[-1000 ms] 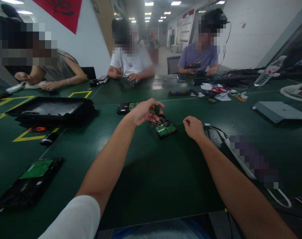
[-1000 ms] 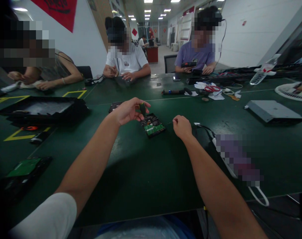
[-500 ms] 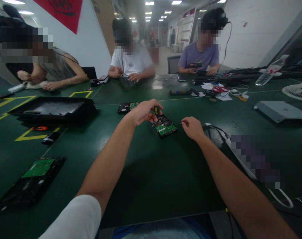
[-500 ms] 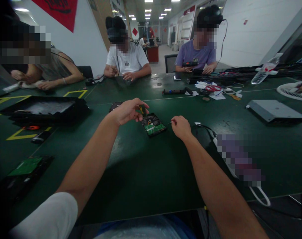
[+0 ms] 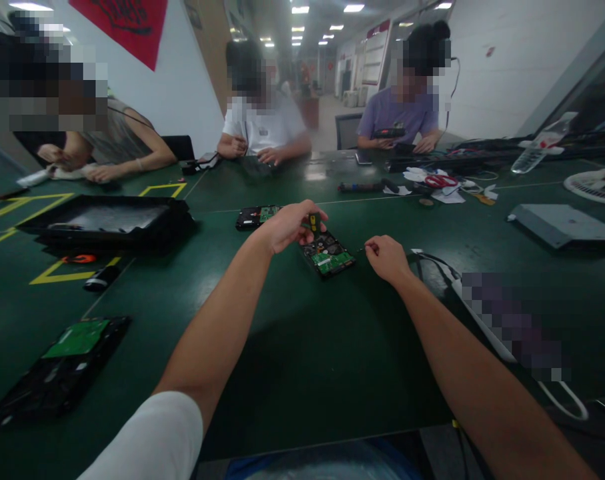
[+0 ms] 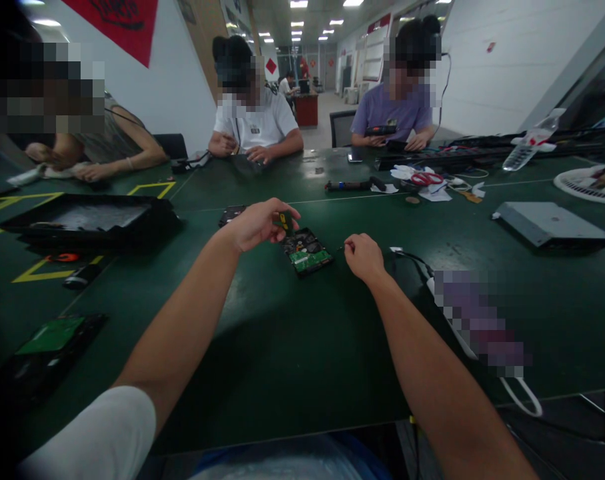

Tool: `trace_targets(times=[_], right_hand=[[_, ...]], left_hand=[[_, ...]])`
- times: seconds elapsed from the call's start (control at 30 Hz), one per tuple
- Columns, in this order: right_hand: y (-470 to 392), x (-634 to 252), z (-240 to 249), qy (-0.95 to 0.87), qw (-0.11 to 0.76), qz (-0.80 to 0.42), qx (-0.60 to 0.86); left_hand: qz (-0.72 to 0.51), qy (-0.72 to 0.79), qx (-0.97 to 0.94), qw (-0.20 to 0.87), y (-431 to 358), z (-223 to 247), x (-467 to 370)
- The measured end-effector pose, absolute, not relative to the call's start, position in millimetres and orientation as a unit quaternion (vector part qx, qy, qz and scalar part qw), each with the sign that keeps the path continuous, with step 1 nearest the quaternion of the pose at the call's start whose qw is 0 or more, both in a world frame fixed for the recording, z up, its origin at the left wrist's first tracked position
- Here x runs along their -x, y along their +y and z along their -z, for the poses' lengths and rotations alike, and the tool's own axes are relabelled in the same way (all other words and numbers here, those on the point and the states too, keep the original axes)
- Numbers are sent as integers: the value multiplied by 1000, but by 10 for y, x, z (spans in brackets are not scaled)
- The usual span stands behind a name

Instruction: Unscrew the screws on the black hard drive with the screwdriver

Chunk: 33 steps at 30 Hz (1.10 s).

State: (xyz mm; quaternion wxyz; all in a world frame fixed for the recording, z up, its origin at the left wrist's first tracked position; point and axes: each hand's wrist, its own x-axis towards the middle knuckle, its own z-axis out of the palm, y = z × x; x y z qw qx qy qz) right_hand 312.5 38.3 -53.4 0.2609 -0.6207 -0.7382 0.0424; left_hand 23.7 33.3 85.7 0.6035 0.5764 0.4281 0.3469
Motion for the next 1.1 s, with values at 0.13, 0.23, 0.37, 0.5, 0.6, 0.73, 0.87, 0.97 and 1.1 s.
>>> trace_targets(times=[0.13, 0.23, 0.37, 0.5, 0.6, 0.73, 0.87, 0.97, 1.1], right_hand=[[392, -3137, 550, -739, 261, -32, 620], [389, -3136, 549, -741, 260, -29, 618], [381, -3129, 544, -742, 261, -30, 617], [381, -3124, 540, -740, 265, -38, 617], [383, -3126, 540, -741, 266, -43, 615], [386, -3128, 548, -740, 269, -41, 615], [393, -3126, 558, -740, 268, -40, 616], [396, -3124, 556, -739, 265, -39, 618], [390, -3121, 544, -741, 262, -30, 617]], left_hand=[[-334, 412, -571, 627, 338, -835, -242], [-323, 408, -581, 626, 346, -833, -227], [-331, 419, -602, 594, 319, -876, -211], [-321, 419, -604, 597, 279, -908, -234], [-328, 417, -581, 617, 284, -888, -262], [-333, 418, -568, 626, 320, -855, -261], [-341, 434, -585, 594, 323, -868, -241], [-343, 436, -586, 590, 314, -874, -242], [-349, 426, -559, 619, 336, -837, -252]])
